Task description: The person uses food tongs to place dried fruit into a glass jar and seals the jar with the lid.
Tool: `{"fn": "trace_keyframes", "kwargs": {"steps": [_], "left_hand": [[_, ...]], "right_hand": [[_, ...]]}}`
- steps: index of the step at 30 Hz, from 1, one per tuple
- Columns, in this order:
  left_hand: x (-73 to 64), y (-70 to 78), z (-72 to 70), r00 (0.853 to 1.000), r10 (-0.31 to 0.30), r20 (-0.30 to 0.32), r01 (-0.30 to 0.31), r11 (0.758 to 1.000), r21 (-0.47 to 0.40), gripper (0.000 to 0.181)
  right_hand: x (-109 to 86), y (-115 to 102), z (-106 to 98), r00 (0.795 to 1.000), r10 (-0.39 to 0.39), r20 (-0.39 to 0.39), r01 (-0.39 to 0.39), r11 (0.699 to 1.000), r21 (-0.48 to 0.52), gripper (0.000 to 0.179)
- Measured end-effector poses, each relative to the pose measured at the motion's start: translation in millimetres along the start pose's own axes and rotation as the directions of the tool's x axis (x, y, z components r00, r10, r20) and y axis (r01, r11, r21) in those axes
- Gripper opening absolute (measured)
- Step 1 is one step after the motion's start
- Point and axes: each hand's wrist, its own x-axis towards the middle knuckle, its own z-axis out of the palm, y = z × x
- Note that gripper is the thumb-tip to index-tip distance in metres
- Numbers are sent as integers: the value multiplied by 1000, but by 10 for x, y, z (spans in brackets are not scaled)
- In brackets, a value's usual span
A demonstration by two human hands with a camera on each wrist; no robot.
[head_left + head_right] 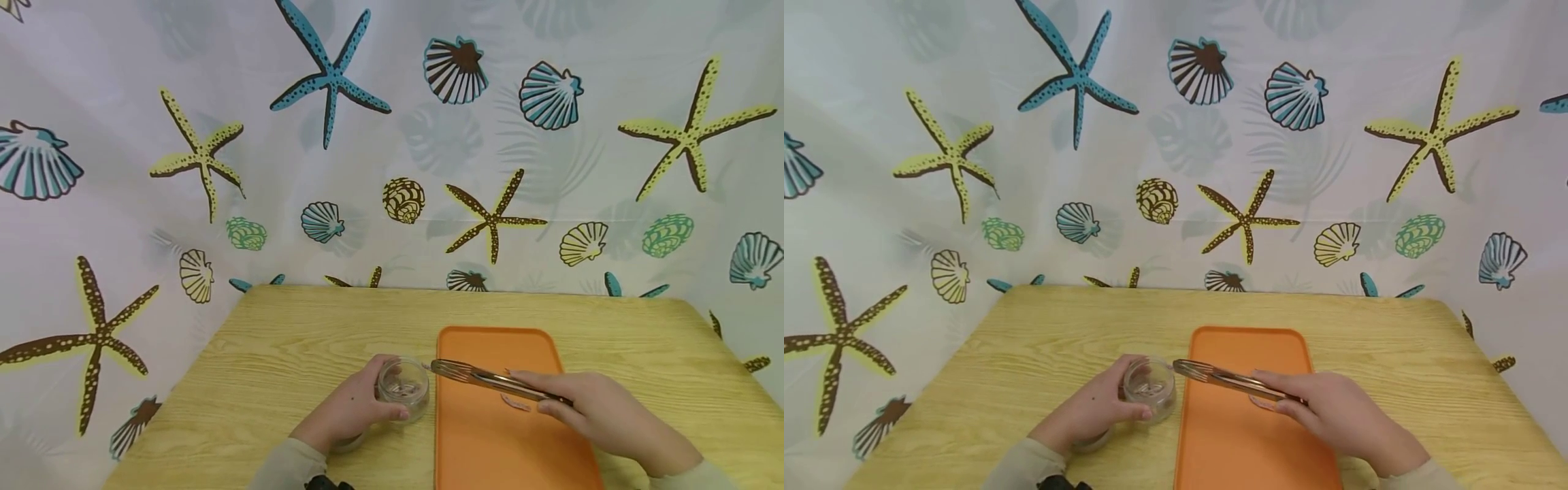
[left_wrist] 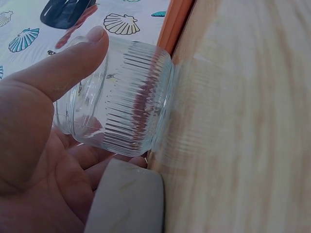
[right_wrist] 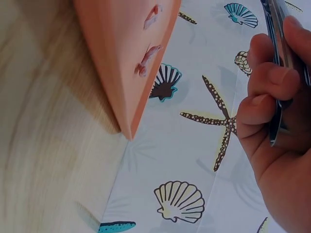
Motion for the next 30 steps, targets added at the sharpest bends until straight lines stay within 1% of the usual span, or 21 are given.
{"fn": "trace_keyframes", "kwargs": {"steps": [5, 12, 18, 25, 30], "left_hand": [[-5, -11, -1, 1000, -1, -3, 1, 1000, -7, 95], [-4, 10, 3, 1000, -2, -1, 2, 1000, -12, 95], [15, -1, 13, 1000, -6, 4, 6, 1000, 0, 94], [14, 1, 7, 1000, -13, -5, 13, 999, 29, 97], [22, 3, 9, 1000, 2, 4, -2, 1000, 10, 95]], "right_hand": [[115, -45, 32, 1000, -2, 5, 2, 1000, -15, 44], [254, -66, 72, 999, 12, 40, -13, 1000, 20, 47], [335, -91, 98, 998, -6, 69, 2, 999, 46, 46], [391, -115, 103, 996, -25, 86, 22, 999, 28, 49], [377, -111, 95, 996, 8, 93, -13, 999, 52, 49]]}}
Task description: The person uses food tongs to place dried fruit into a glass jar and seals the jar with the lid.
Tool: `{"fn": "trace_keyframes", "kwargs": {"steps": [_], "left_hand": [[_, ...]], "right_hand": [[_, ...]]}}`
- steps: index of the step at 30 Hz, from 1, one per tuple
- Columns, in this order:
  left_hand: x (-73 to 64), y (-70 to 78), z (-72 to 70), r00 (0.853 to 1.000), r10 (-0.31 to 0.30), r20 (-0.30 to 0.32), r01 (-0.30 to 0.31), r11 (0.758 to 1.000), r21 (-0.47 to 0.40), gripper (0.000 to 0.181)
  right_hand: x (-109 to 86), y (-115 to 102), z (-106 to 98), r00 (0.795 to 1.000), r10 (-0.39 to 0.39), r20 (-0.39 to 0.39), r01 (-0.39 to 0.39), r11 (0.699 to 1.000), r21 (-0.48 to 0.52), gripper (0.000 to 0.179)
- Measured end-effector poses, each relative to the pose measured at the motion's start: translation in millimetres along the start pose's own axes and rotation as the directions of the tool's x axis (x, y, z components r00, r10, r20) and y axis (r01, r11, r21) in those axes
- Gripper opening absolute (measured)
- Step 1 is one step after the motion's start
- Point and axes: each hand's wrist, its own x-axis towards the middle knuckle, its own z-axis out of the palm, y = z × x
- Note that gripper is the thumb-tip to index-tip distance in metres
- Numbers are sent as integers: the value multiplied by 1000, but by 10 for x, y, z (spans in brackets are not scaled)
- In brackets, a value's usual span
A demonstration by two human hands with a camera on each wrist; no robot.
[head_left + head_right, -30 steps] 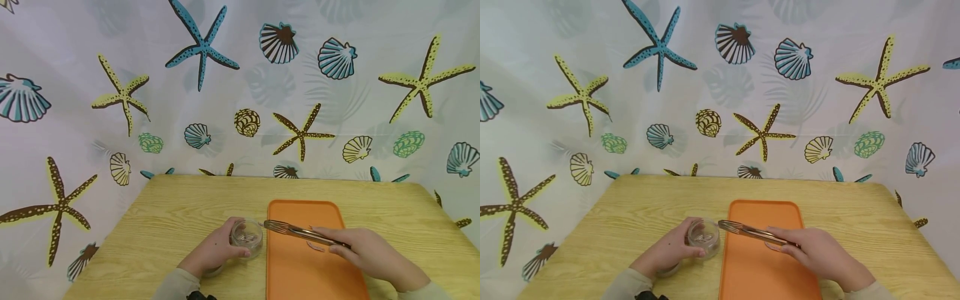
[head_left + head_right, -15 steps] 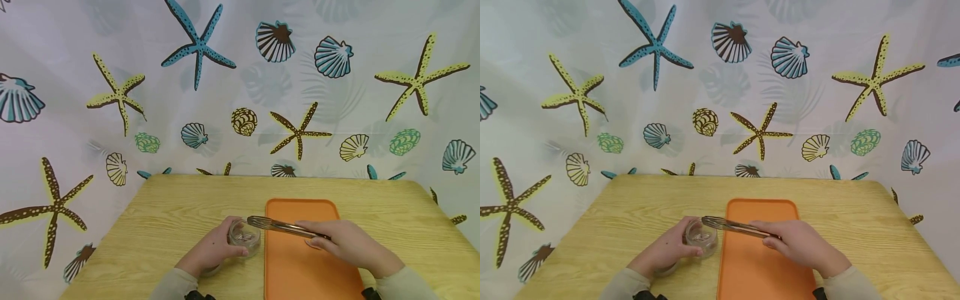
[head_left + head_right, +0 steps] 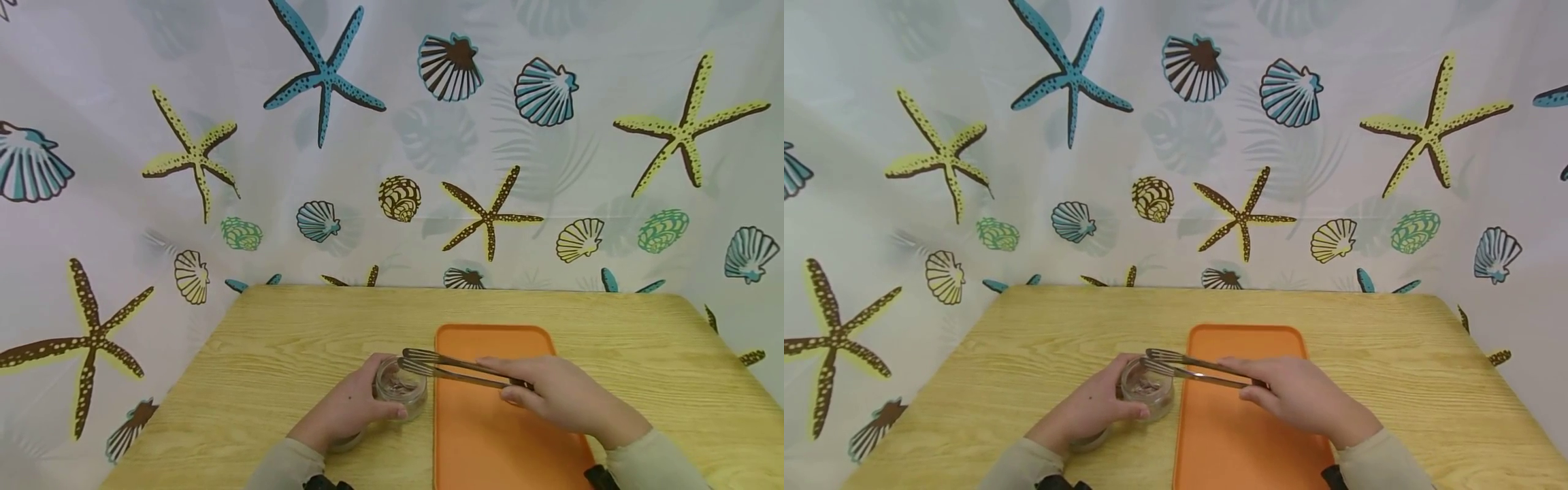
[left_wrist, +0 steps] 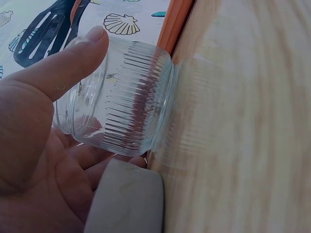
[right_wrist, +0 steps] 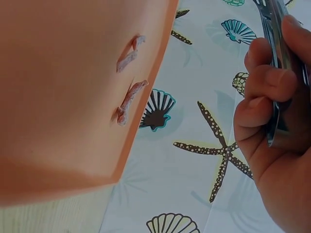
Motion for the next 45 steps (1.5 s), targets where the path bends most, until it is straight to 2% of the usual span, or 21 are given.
{"fn": "trace_keyframes", "kwargs": {"steps": [7, 30, 36, 45], "left_hand": [[-15, 8, -3, 1000, 4, -5, -4, 1000, -6, 93], [-30, -17, -5, 1000, 8, -12, -8, 1000, -2, 93], [-33, -14, 1, 1000, 2, -13, -2, 1000, -4, 94], [-47, -4, -5, 1000, -5, -14, 5, 1000, -8, 92]], "right_hand": [[-62, 38, -12, 999, 35, -10, -35, 999, 32, 49], [-557, 371, -124, 988, 156, -15, -157, 987, -29, 50], [-651, 458, -138, 981, 194, 15, -193, 980, -36, 51], [-792, 581, -126, 966, 244, 81, -246, 969, 15, 53]]}}
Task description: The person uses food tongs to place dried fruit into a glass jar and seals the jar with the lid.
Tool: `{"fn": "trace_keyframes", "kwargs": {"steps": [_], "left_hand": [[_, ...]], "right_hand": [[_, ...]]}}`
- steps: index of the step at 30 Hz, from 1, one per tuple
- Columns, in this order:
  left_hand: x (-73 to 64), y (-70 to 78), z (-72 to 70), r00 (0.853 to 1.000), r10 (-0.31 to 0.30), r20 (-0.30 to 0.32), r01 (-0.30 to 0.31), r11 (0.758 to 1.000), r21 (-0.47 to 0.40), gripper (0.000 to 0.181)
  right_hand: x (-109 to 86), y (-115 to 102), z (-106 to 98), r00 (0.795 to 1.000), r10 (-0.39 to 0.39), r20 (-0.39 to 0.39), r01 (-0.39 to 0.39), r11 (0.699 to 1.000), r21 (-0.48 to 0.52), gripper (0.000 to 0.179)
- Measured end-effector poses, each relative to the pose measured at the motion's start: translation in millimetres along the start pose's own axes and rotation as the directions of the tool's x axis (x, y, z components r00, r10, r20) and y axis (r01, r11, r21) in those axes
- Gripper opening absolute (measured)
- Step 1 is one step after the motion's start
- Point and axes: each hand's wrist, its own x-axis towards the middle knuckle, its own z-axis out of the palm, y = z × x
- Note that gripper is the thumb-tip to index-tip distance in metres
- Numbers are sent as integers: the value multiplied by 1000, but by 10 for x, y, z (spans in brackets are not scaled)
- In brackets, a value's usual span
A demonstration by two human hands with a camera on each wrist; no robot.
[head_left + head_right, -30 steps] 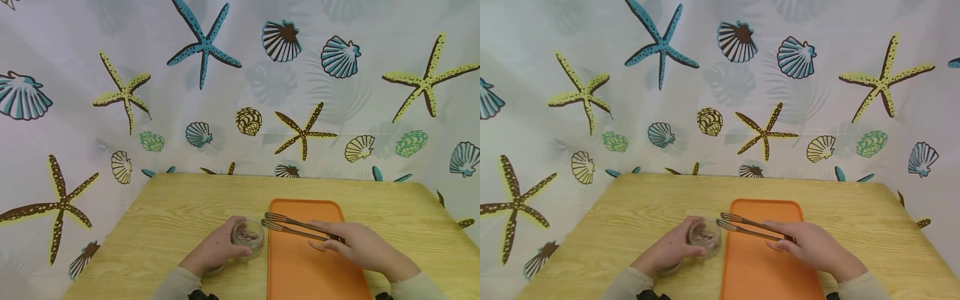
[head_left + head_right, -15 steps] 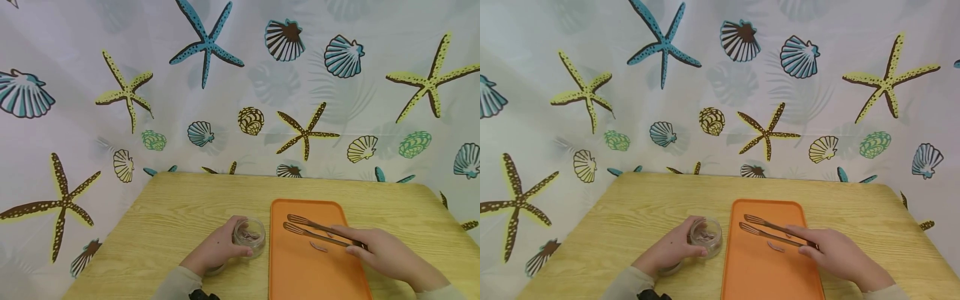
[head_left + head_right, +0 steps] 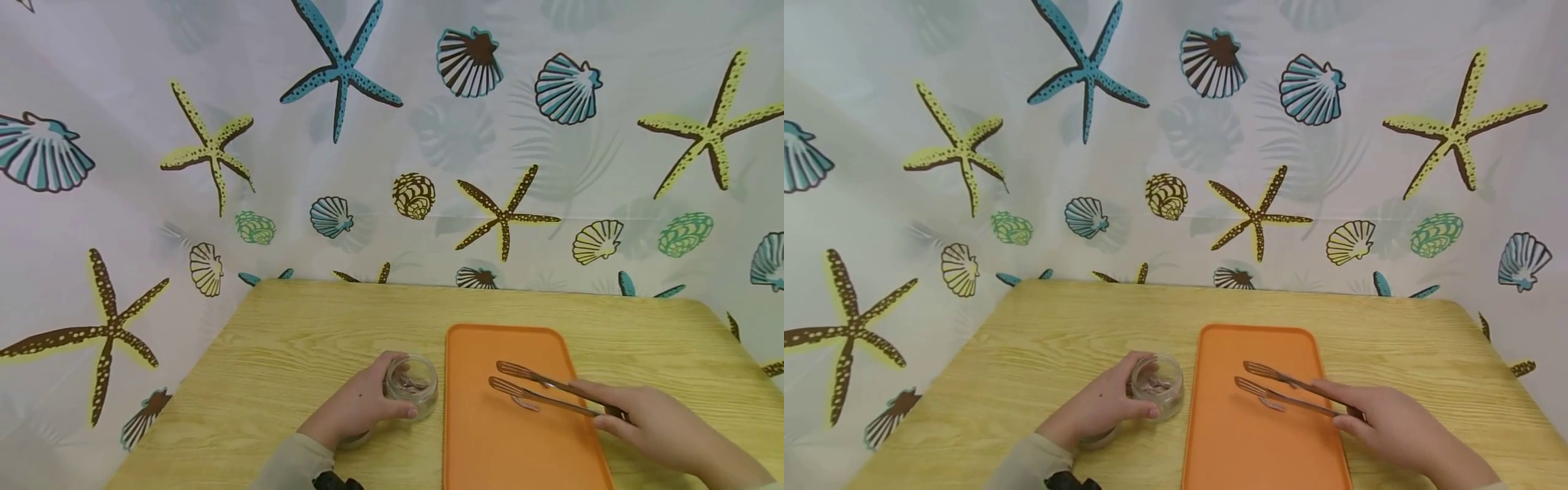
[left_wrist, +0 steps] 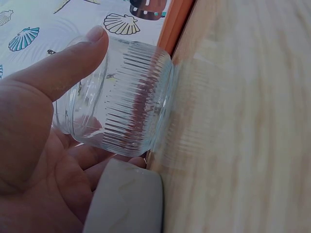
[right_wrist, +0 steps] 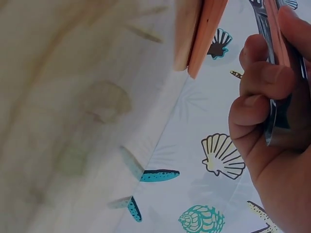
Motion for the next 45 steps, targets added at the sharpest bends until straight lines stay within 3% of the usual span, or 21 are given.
{"fn": "trace_keyframes", "kwargs": {"steps": [4, 13, 18, 33, 45], "left_hand": [[-2, 9, 7, 1000, -2, -3, 2, 1000, 7, 93], [6, 5, 5, 1000, -1, -10, 1, 1000, 31, 93], [6, 1, 2, 1000, -1, -4, 1, 1000, 28, 93], [-2, 8, 7, 1000, 7, -2, -7, 1000, 12, 94], [-13, 37, -9, 1000, 10, 10, -10, 1000, -4, 93]], "right_hand": [[-74, 51, 5, 999, 34, 34, -35, 999, 17, 55], [-218, 164, -20, 995, 59, 85, -52, 996, -76, 57], [-240, 167, -17, 987, 104, 123, -98, 994, -55, 57], [-207, 110, -3, 994, 97, 51, -94, 993, -72, 51], [-50, -99, -22, 997, -47, -61, 42, 996, -82, 46]]}}
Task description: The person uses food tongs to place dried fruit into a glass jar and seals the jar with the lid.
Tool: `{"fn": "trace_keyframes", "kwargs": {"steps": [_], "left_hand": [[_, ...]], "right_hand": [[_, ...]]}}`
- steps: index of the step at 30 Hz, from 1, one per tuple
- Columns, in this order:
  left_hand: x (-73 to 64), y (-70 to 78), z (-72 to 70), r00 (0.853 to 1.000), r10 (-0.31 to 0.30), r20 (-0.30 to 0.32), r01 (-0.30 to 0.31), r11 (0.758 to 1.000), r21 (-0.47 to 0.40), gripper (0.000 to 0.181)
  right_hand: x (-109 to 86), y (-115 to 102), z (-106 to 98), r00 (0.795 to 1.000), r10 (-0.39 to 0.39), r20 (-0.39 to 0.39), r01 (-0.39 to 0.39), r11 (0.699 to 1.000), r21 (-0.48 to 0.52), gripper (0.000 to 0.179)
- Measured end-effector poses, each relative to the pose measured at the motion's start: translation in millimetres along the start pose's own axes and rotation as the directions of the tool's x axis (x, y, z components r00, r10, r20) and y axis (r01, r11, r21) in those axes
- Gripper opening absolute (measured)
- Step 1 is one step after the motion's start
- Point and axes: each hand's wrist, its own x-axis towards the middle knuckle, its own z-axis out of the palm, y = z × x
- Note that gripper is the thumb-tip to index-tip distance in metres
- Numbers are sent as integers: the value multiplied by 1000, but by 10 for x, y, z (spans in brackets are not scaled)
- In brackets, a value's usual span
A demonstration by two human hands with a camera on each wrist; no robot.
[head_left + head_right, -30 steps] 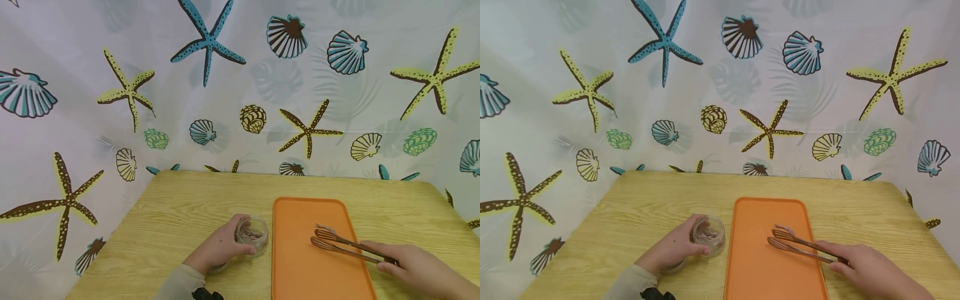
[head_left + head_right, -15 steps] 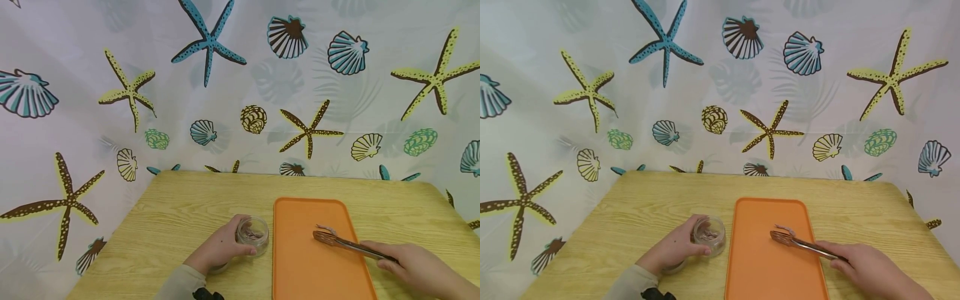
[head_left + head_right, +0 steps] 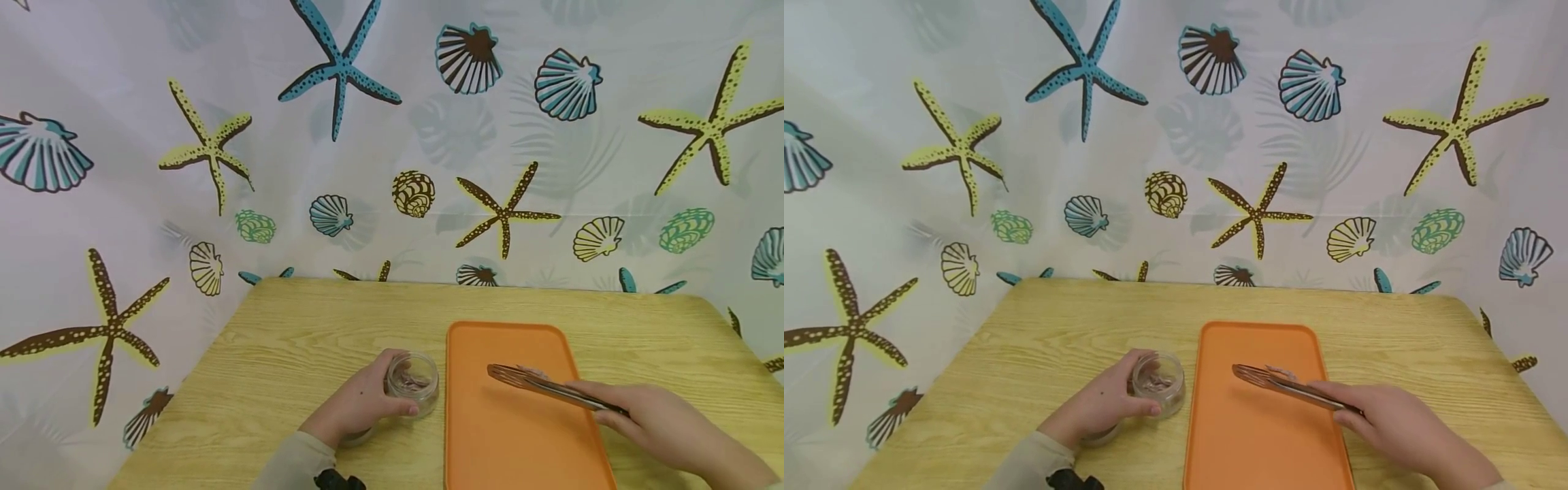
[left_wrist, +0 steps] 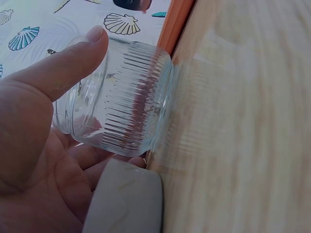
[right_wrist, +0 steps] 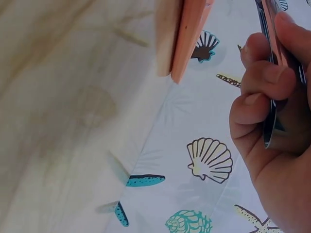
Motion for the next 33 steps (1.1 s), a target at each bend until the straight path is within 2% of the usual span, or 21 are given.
{"fn": "trace_keyframes", "kwargs": {"steps": [5, 13, 21, 27, 33], "left_hand": [[13, -15, -6, 1000, 0, 7, 0, 1000, -5, 93], [35, -45, -1, 1000, -15, -2, 15, 1000, 21, 95], [44, -53, -3, 1000, -4, -3, 4, 1000, 22, 95], [43, -54, 5, 1000, -14, -12, 14, 1000, 13, 94], [39, -54, 11, 1000, -15, -18, 16, 1000, 16, 95]], "right_hand": [[80, -85, -14, 997, -61, -37, 60, 997, -38, 46], [213, -232, -22, 994, -90, -59, 89, 996, -24, 47], [350, -376, -10, 989, -126, -80, 124, 992, -30, 45], [433, -424, -2, 986, -153, -65, 152, 988, -29, 46], [418, -337, 21, 991, -132, -20, 132, 991, -18, 49]]}}
